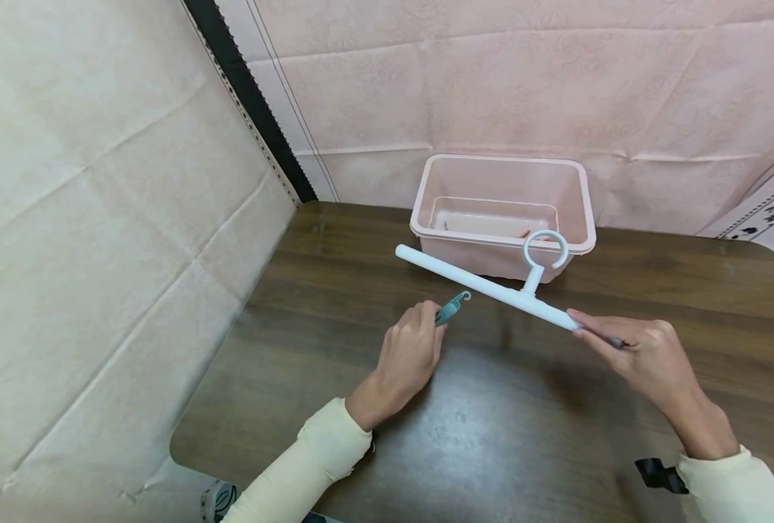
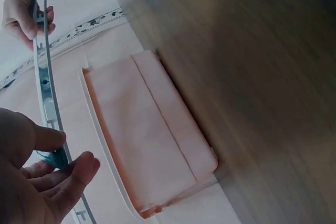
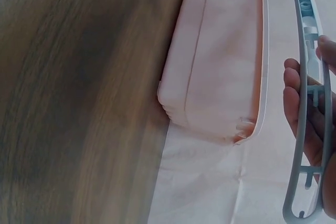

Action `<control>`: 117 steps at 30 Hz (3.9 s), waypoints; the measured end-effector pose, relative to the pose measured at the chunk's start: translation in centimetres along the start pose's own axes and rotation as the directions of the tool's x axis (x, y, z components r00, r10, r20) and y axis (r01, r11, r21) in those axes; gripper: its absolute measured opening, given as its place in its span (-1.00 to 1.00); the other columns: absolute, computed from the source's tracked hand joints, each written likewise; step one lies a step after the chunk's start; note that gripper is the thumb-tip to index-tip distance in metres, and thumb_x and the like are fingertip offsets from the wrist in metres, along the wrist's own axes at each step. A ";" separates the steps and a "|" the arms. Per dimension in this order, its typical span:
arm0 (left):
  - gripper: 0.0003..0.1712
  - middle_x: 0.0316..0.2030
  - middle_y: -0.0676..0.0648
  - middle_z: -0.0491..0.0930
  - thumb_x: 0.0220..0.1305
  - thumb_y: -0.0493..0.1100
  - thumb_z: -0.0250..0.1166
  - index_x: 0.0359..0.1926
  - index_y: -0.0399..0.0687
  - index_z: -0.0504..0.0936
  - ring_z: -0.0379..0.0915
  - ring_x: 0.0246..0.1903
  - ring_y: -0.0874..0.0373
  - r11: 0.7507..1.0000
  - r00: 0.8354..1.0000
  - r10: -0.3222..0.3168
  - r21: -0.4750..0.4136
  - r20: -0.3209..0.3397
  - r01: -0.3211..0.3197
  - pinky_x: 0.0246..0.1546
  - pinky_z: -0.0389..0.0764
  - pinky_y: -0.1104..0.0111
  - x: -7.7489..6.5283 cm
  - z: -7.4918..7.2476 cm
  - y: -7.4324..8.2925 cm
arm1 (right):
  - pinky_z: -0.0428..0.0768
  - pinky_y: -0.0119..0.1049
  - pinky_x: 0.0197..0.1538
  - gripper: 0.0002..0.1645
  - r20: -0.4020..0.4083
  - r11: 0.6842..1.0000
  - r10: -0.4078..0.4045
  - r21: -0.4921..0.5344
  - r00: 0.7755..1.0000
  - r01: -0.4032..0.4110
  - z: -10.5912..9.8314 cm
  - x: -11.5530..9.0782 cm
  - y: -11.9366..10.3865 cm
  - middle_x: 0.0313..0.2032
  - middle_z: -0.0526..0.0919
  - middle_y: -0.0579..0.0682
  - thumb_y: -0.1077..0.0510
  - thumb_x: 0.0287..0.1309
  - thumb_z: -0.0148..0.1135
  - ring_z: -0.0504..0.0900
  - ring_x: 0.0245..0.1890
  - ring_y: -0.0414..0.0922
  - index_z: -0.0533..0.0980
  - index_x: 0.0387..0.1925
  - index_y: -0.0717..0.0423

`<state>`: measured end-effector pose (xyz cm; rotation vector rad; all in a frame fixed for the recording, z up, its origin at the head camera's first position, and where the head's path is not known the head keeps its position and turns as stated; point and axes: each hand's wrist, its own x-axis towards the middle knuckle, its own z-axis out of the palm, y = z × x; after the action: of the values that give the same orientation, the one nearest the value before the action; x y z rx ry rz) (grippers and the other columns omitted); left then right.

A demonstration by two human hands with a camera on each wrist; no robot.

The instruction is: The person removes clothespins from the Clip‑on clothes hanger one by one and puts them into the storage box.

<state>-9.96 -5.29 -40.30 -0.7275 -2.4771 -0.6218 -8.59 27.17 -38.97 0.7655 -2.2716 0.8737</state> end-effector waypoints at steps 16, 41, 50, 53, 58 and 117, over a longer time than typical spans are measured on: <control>-0.71 -0.33 -0.08 0.58 0.25 -0.28 0.43 -0.06 -0.26 0.57 0.54 -0.32 0.08 0.992 0.994 0.067 -0.098 -0.089 -0.076 -0.31 0.63 0.28 0.0 -1.0 -0.2 | 0.46 -0.62 -0.42 -0.44 -0.009 0.998 -0.052 -0.020 0.999 0.052 0.2 0.2 0.1 -0.35 0.78 0.00 -0.28 0.36 0.15 0.66 -0.40 -0.42 0.78 -0.17 0.07; -0.65 -0.34 -0.18 0.70 0.18 -0.34 0.46 -0.05 -0.39 0.59 0.57 -0.48 0.12 0.970 0.965 0.157 -0.149 -0.211 -0.191 -0.43 0.64 0.31 2.8 -3.1 0.2 | 0.44 -0.61 -0.46 -0.43 -0.005 0.997 -0.070 -0.045 0.998 0.070 0.2 -0.2 0.2 -0.38 0.77 -0.02 -0.30 0.36 0.13 0.67 -0.43 -0.40 0.78 -0.17 0.06; -0.68 -0.46 -0.10 0.63 0.17 -0.35 0.44 -0.06 -0.36 0.60 0.50 -0.57 0.15 0.964 0.964 0.104 -0.215 -0.244 -0.158 -0.51 0.55 0.37 4.3 -3.7 -0.1 | 0.45 -0.60 -0.45 -0.44 -0.007 0.997 -0.069 -0.031 0.998 0.069 0.4 -0.4 0.1 -0.37 0.78 -0.03 -0.28 0.35 0.16 0.68 -0.42 -0.38 0.78 -0.16 0.07; -0.71 -0.53 -0.05 0.57 0.17 -0.37 0.42 -0.09 -0.35 0.61 0.39 -0.63 0.21 0.960 0.966 0.072 -0.246 -0.247 -0.134 -0.57 0.46 0.42 4.8 -4.0 -0.3 | 0.46 -0.59 -0.44 -0.45 0.012 0.998 -0.055 -0.028 0.998 0.055 0.5 -0.4 -0.1 -0.35 0.78 -0.04 -0.28 0.35 0.16 0.68 -0.40 -0.38 0.78 -0.15 0.05; -0.74 -0.47 -0.09 0.65 0.17 -0.38 0.40 -0.10 -0.36 0.62 0.49 -0.63 0.21 0.952 0.967 0.044 -0.284 -0.251 -0.117 -0.56 0.51 0.45 5.9 -4.5 -0.4 | 0.42 -0.58 -0.48 -0.50 0.058 1.000 -0.010 -0.026 0.998 0.011 0.3 -0.5 -0.5 -0.33 0.78 -0.03 -0.25 0.33 0.22 0.66 -0.44 -0.38 0.77 -0.12 0.05; -0.74 -0.33 -0.19 0.73 0.30 -0.37 0.28 -0.02 -0.43 0.65 0.66 -0.47 0.12 0.956 0.995 0.006 -0.290 -0.096 -0.034 -0.42 0.64 0.37 14.5 -4.2 -4.7 | 0.23 -0.64 -0.61 -0.58 0.183 0.992 -0.027 0.124 0.983 0.004 -0.2 -1.0 0.5 -0.35 0.77 -0.12 -0.18 0.32 0.25 0.37 -0.63 -0.48 0.77 -0.16 0.04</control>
<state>-22.17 -5.69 -30.29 -0.8097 -2.3133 -1.0057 -8.20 27.96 -39.77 0.9538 -2.3847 0.9792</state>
